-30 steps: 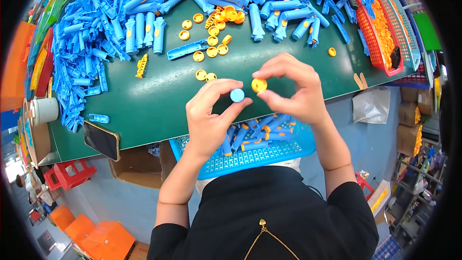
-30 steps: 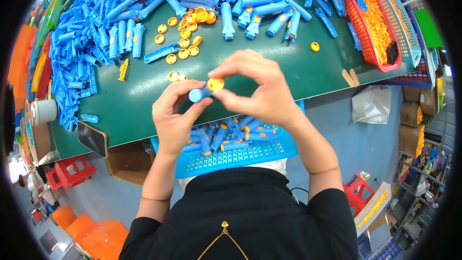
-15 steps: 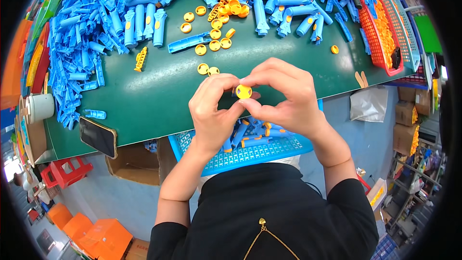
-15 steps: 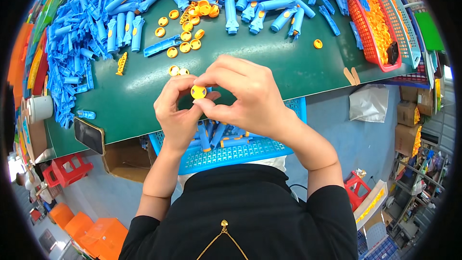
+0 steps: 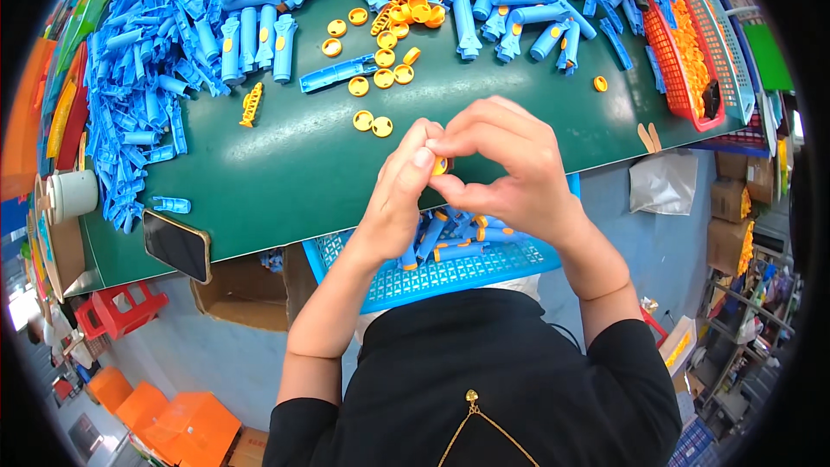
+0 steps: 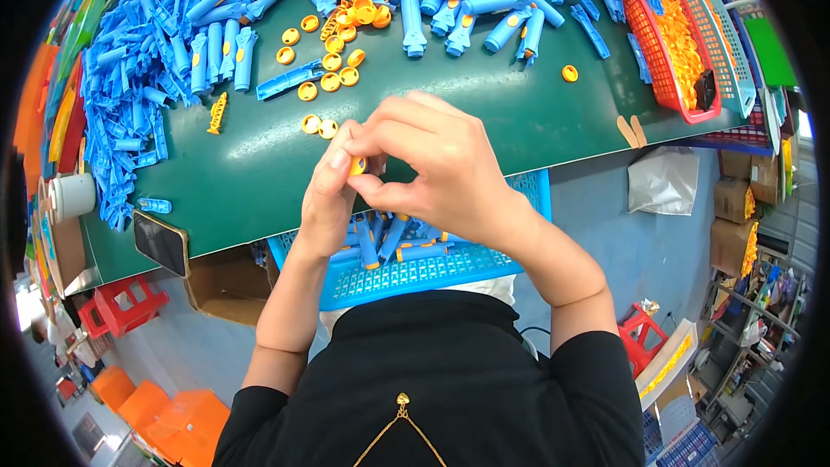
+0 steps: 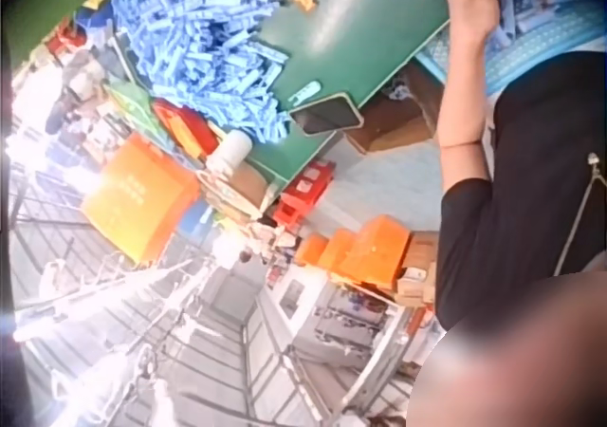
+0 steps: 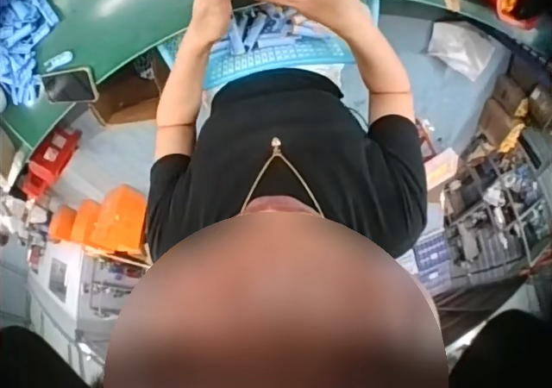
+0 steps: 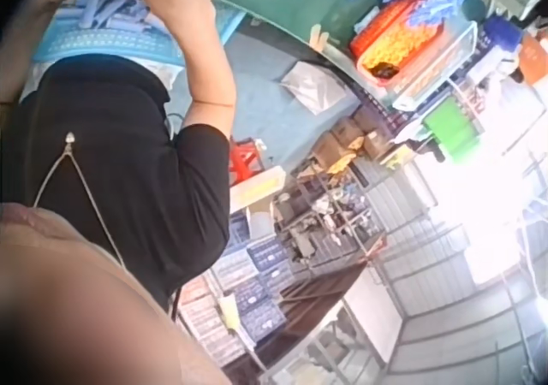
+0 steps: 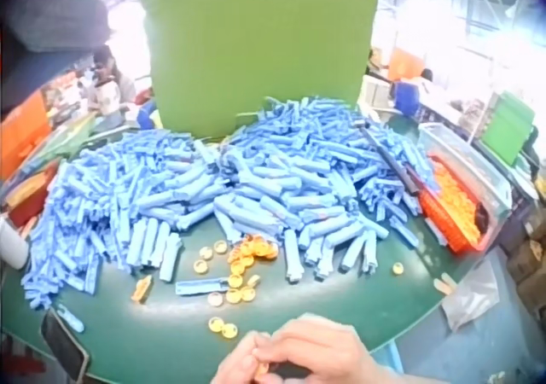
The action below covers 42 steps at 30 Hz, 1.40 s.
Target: Assembling toy foam darts by attaching tips to foam cylinders.
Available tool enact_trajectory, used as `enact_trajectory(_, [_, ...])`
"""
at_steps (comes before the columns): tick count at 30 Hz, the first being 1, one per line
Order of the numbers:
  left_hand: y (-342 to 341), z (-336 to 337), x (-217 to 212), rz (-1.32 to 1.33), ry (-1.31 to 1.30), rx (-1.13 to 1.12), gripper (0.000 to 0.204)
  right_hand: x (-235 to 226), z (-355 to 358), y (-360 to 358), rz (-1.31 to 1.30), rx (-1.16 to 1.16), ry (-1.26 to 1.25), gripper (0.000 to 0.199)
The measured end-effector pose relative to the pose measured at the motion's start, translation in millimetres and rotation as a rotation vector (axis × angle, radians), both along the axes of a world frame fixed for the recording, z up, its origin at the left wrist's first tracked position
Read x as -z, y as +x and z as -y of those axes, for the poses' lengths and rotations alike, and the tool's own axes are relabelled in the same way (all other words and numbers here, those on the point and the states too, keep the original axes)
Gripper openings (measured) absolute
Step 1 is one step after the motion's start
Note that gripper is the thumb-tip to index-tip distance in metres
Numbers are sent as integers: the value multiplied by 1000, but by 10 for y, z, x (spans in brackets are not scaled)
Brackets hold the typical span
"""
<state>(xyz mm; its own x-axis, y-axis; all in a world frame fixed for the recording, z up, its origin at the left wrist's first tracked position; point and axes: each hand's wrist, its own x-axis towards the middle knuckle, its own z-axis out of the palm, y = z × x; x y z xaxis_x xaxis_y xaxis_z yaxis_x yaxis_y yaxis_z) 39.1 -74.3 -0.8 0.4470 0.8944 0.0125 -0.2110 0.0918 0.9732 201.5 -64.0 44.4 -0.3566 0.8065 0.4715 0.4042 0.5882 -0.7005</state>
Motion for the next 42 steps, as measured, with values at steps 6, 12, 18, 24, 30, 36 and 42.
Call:
enact_trajectory(6, [22,37,60,25,19,-55,40,99,20,38,42,9,-1,22])
enact_trajectory(12, [50,87,115,-22,62,-89,54,407,87,-86,-473,-196,-584,26])
enact_trajectory(18, [109,98,-20,-7,97,-164,57,573,147,-294,-519,-75,-352,23])
enact_trajectory(24, [137,68,36,0,45,-185,53,499,146,-313,-468,-34,-319,24])
enact_trajectory(30, [-8,179,0,491,-339,-66,46,344,216,-206,-160,-64,-223,39])
enact_trajectory(36, [-107,243,-263,727,-503,103,58,32,224,-221,-87,-22,-102,41])
enact_trajectory(42, [-176,284,-232,810,-518,165,57,-46,122,-122,-133,-155,-251,31])
